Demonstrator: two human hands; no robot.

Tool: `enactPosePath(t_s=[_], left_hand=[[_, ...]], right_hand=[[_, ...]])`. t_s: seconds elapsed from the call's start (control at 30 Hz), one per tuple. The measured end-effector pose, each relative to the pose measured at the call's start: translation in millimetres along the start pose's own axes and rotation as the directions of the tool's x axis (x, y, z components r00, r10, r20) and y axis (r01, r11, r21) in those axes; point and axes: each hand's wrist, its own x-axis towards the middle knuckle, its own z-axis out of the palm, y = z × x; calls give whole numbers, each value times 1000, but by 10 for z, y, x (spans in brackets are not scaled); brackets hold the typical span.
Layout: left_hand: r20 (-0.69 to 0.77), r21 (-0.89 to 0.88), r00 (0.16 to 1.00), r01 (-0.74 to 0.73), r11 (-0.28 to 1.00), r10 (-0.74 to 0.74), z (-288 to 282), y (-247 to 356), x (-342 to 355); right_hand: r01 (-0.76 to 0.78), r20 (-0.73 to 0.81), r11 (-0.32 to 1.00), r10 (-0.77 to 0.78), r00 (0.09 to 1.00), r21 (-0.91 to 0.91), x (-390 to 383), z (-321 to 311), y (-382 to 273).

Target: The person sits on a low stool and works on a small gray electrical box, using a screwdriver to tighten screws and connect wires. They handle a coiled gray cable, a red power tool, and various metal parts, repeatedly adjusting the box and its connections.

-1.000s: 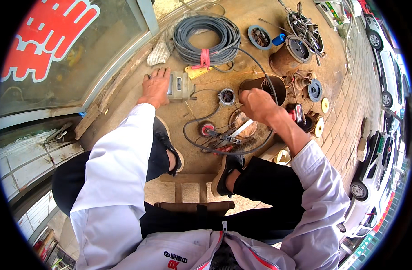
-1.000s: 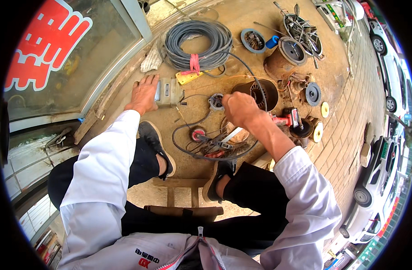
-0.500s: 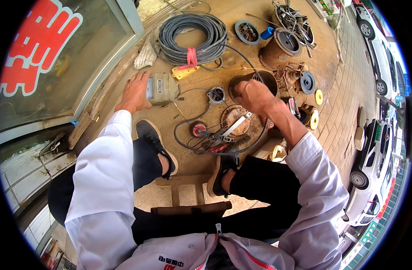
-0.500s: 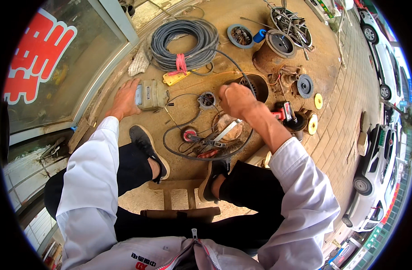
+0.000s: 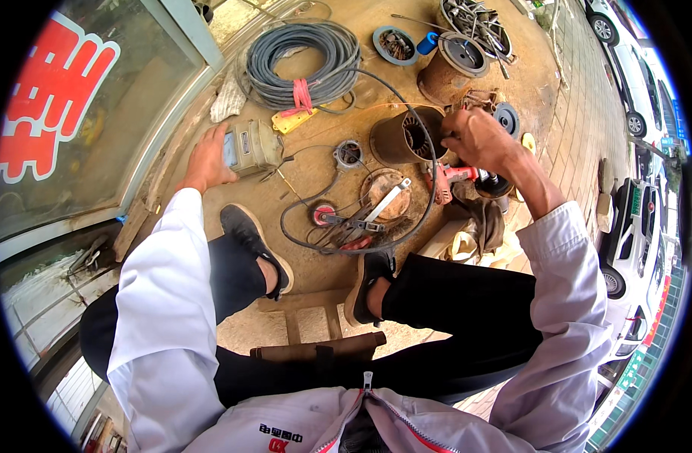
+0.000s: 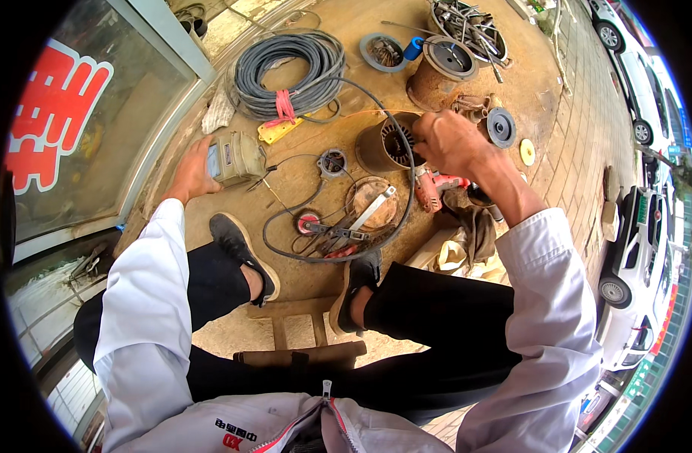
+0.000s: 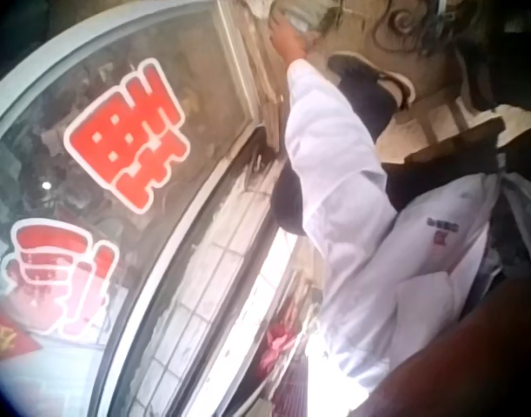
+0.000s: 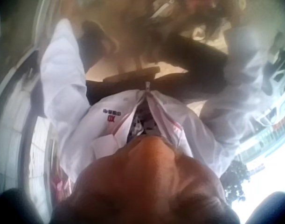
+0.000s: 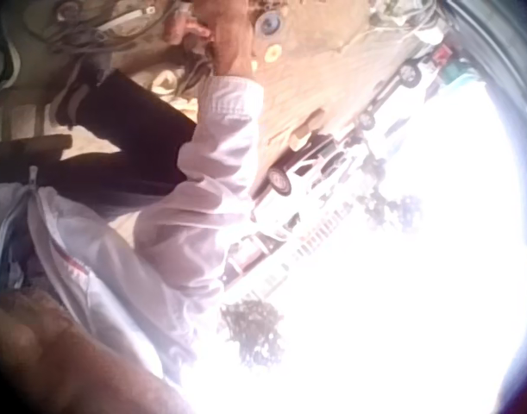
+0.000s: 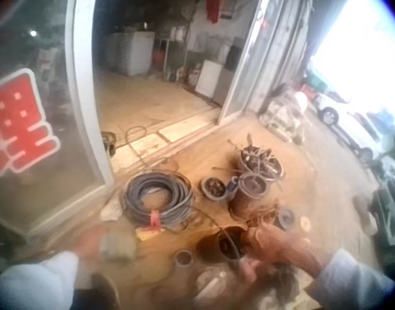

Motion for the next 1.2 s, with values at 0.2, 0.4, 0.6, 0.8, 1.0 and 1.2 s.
enactPosePath(t_s=[0.2, 0.4, 0.6, 0.8, 1.0, 1.2], left_hand=[[32, 20, 998, 49, 999, -50, -80, 74, -50], [9, 31, 1000, -4, 1000, 4, -18, 57, -68], [-8, 17, 999, 31, 999, -31, -6, 5, -104], [3, -3, 1000, 7, 1000, -7, -18, 58, -69], [-27, -3, 1000, -10, 1000, 10, 14, 49, -91], [-7, -29, 1000, 7, 1000, -7, 30, -5, -44]], right_hand=[[179, -13, 983, -179, 984, -48, 88, 243, -483], [210, 72, 978, -211, 975, 16, 288, 632, -816], [244, 131, 970, -243, 961, 11, 262, 1093, -1578], [450, -59, 881, -446, 893, 149, 21, 1613, -2309], [463, -206, 883, -439, 875, 85, -65, 1746, -2751], [594, -175, 799, -575, 799, 90, -349, 2103, -3000]])
